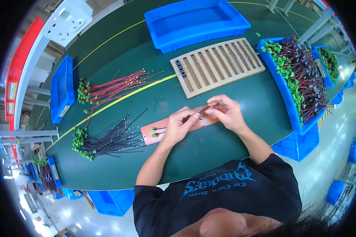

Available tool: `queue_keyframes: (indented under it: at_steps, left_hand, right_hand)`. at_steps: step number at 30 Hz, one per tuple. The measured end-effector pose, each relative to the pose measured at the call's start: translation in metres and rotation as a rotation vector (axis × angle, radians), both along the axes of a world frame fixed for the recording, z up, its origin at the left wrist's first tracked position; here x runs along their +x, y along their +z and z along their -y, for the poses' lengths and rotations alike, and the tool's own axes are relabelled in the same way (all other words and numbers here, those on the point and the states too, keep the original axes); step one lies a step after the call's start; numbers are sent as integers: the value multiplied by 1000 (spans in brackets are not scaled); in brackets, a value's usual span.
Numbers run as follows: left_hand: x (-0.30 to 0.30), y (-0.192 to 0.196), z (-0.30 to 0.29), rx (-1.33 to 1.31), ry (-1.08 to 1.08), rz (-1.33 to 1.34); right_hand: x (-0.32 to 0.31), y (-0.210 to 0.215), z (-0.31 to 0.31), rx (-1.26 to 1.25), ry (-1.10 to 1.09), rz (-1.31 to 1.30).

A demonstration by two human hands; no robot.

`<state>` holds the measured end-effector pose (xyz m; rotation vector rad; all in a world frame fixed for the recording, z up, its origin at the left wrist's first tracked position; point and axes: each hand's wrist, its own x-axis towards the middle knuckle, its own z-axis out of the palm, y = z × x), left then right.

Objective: The person assembles wire harnesses by hand at a factory workstation. They pick up black and red wires, insert them into a small orange jig, and use a crimping tool to attach green plastic connectors. The finished units are placed into a blue bin.

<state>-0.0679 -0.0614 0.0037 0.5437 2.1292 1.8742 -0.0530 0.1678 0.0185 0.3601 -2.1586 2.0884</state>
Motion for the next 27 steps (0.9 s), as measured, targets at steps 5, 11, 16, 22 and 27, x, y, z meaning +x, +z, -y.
queue_keyframes:
  at_steps: [5,11,16,22,27]
  left_hand:
    - [2,-2,-2,64,5,30]
    - [6,4,-6,45,48,52]
    - [8,4,-10,5,62,-46]
    - [8,-2,-11,-14,54,-155]
    - [10,-3,-11,-5,98,-75]
  right_hand:
    - [1,-19,2,-150,62,118]
    - [1,-10,2,-227,70,238]
    - [3,-3,4,-193,46,339]
    - [-4,-12,-3,-124,141,220]
    - [-8,-7,-3,-188,200,158]
